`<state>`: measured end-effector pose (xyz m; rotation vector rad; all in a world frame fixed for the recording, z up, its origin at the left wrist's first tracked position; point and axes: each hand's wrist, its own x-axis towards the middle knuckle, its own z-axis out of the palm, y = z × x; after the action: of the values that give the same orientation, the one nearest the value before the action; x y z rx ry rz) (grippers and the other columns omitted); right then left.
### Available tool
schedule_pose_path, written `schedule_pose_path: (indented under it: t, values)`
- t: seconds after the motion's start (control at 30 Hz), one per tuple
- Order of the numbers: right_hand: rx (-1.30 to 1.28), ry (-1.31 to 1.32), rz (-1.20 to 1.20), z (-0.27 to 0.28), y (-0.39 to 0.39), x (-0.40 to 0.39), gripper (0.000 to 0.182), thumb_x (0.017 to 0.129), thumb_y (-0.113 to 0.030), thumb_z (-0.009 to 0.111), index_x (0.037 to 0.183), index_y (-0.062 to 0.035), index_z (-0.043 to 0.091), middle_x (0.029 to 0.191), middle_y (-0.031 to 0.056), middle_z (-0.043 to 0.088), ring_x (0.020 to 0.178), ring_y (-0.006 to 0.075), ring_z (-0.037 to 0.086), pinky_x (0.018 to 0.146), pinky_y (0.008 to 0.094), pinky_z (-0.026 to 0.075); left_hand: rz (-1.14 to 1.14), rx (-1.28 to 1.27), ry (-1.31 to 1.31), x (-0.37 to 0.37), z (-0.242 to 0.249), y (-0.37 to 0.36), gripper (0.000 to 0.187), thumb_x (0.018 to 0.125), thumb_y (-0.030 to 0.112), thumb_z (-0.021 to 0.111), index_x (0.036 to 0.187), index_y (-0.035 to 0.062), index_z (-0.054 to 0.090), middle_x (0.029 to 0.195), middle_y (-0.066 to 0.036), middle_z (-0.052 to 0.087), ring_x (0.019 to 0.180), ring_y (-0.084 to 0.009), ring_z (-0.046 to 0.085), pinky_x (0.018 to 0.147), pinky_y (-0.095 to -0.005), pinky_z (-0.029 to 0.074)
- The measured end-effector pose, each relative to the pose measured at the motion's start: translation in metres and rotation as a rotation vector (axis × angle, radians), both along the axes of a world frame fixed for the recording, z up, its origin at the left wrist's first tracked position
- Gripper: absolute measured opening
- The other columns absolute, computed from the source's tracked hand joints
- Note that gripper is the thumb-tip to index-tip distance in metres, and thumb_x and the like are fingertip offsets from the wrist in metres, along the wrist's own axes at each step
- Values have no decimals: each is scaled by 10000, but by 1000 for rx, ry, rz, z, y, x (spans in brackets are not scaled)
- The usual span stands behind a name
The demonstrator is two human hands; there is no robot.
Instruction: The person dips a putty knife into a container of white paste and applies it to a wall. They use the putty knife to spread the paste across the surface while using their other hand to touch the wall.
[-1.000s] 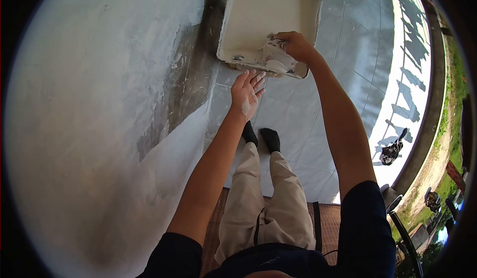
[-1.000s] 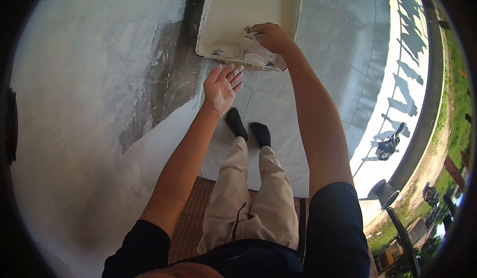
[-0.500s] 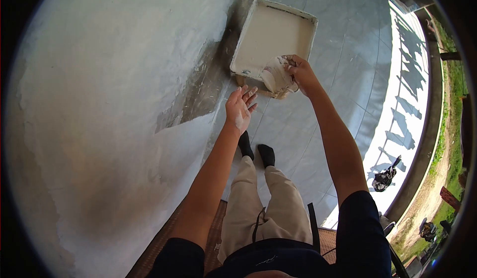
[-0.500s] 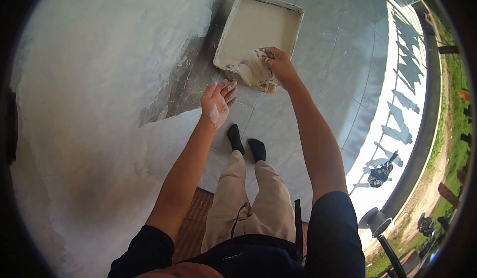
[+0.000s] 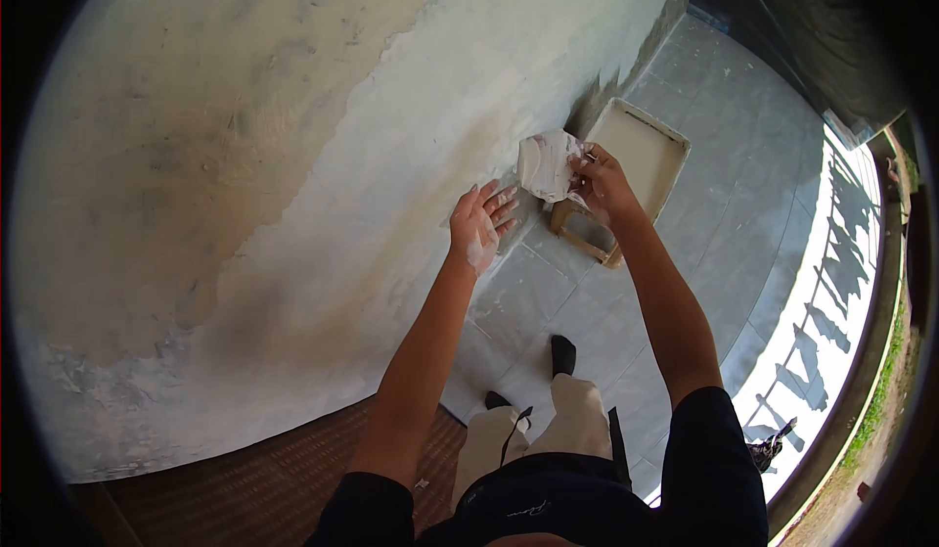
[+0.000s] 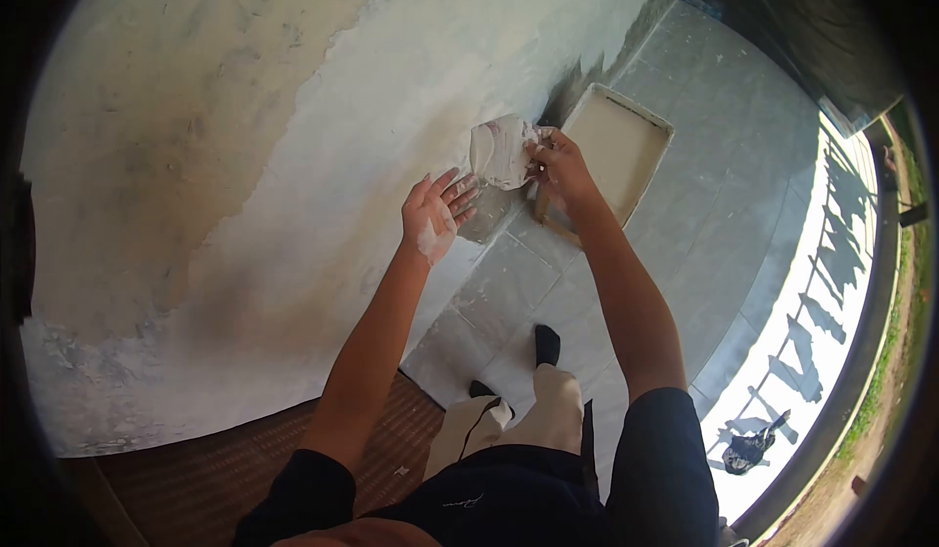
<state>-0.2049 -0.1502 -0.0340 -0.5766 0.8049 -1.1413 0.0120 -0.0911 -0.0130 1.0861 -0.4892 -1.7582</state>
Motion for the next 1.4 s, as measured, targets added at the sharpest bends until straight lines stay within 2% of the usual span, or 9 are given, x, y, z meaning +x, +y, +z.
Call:
schedule_pose_path:
  t: [0.27,0.9,1.0,1.1,1.13,1.17,1.3,1.33,1.4]
  values:
    - [-138,-237,142,53,43,79,185,888,3,539,1068,-3,501,980,119,622,866,245,647,720,389,562,19,-101,-122,80,67,64,641,923,506,362,1393,71,367,1333,-108,498,1218,-261,443,999,-395,300]
    - [-287,-422,298,154,170,262,295,838,66,469,1130,38,499,1054,159,611,880,263,637,733,375,549,243,-287,-250,222,162,191,585,927,467,390,1359,74,418,1275,-112,536,1161,-248,490,979,-397,344]
    - [-308,-395,245,173,196,285,247,841,63,486,1083,45,531,1017,144,624,853,227,631,745,359,534,400,-537,-655,252,161,201,334,950,217,437,1211,39,543,1018,-92,650,869,-188,623,818,-308,451]
    - [-432,-268,205,174,213,309,136,837,32,536,968,25,573,883,90,642,748,154,603,681,308,494,473,-694,-1078,249,201,229,227,905,107,488,1075,19,610,911,-92,658,773,-190,626,766,-318,465]
    - [-538,-56,158,175,220,315,76,834,20,553,907,14,570,840,65,633,710,129,580,648,297,472,471,-696,-1080,251,215,235,227,905,107,488,1075,19,610,911,-92,658,773,-190,626,766,-318,465]
    - [-637,160,111,175,229,322,18,830,8,571,847,3,567,797,39,625,671,103,557,616,286,450,486,-850,-1421,254,229,241,201,869,97,503,1011,32,630,864,-74,656,774,-209,615,754,-322,461]
    - [-909,470,-260,189,255,349,176,712,37,633,725,-10,463,640,97,492,663,247,503,574,367,410,460,-1373,-2257,281,283,244,239,796,104,566,1024,52,612,914,-83,626,939,-255,556,853,-393,402]
    - [-923,463,-260,190,260,356,212,663,50,635,719,-7,438,659,143,454,703,329,478,578,400,405,460,-1375,-2262,286,296,243,239,796,104,566,1024,52,612,914,-83,626,939,-255,556,853,-393,402]
    - [-987,457,-311,190,265,371,212,662,53,633,732,-5,442,681,144,465,698,333,484,578,402,405,560,-1489,-2529,296,315,238,324,788,176,584,1098,84,565,1087,-71,574,1074,-275,475,929,-441,327]
